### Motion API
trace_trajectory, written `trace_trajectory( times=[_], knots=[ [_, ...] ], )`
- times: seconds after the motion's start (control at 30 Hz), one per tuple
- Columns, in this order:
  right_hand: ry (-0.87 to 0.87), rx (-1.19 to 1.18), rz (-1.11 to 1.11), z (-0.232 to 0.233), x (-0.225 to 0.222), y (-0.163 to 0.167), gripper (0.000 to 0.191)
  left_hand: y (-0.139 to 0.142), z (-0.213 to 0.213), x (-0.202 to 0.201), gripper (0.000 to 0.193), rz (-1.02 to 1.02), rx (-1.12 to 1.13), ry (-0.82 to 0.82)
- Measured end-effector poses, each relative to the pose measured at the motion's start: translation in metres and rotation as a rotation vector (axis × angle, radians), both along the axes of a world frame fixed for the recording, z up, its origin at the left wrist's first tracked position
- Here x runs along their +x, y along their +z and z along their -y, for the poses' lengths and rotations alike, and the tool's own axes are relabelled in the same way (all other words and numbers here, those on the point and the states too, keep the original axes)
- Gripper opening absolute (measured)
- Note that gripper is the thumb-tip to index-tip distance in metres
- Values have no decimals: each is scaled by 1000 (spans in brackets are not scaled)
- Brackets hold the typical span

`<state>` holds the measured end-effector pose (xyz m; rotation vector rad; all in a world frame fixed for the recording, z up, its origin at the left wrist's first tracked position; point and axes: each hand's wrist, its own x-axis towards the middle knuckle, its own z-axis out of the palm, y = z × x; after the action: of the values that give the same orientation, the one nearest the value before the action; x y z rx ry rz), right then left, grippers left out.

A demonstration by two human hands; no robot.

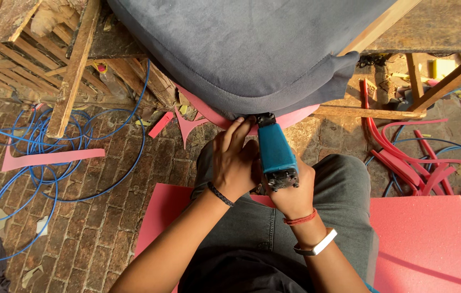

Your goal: The person stretches gray fabric over a padded chair seat frame, folds the fabric edges under, and secures them with a pneumatic staple gun. They use shears to trim excess fabric from the edges and continue stapling the fabric taut around the seat.

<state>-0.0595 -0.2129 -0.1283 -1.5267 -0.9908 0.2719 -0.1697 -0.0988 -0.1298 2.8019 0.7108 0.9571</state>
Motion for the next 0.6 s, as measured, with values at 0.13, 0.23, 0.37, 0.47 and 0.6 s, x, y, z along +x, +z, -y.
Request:
trace_trajectory(
  times=[0.13,0.23,0.37,0.47,0.6],
  knots=[
    [27,73,-320,14,5,-2,20,14,2,-2,13,-2,-23,13],
    [-102,235,-455,22,29,11,21,40,4,-3,28,77,-85,-33],
    [-222,176,-500,27,118,47,43,85,8,14,21,148,180,-62],
    [-341,-258,-48,8,204,79,26,118,-10,54,42,28,157,-57],
    [-402,-382,499,-5,255,110,64,144,-26,104,73,-260,197,31]
  ],
)
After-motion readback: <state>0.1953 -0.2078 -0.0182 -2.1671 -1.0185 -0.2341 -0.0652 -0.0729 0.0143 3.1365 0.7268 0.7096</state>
